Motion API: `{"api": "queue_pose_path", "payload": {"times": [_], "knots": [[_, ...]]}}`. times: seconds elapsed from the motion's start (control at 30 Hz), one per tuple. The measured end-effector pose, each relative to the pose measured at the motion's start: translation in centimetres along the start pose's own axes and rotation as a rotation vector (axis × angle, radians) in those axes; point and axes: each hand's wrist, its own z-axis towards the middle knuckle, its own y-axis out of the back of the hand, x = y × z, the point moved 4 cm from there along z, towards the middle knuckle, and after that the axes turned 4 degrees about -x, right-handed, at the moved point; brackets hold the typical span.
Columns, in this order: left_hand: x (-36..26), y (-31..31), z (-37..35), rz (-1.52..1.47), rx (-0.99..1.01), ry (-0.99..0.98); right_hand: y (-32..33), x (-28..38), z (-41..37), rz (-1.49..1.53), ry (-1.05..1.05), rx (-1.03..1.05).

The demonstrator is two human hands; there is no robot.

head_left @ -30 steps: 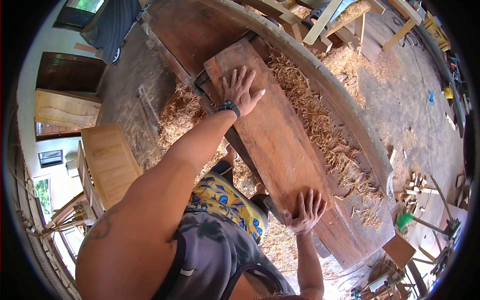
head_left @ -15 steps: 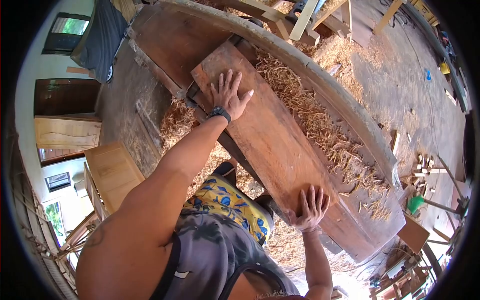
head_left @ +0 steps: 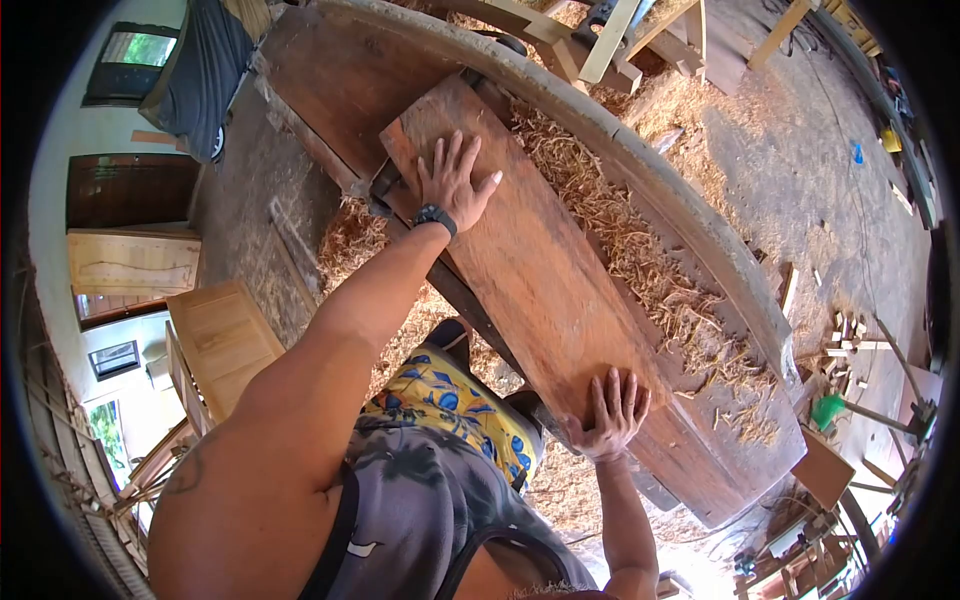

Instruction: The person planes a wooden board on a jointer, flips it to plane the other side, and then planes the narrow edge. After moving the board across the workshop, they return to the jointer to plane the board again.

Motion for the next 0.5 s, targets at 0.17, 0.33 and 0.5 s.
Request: {"api": "queue_pose_path", "payload": {"times": [0.17, 0.33, 0.5], "knots": [[0.1, -0.3, 0.8, 0.005, 0.009, -0.001, -0.2, 0.4, 0.5, -0.001, -0.002, 0.002], [0.2, 0.0, 2.0, 0.022, 0.051, 0.009, -0.6, 1.0, 1.2, 0.000, -0.022, -0.007], [0.2, 0.1, 2.9, 0.010, 0.054, -0.009, -1.1, 1.7, 1.5, -0.004, -0.032, -0.007]]}}
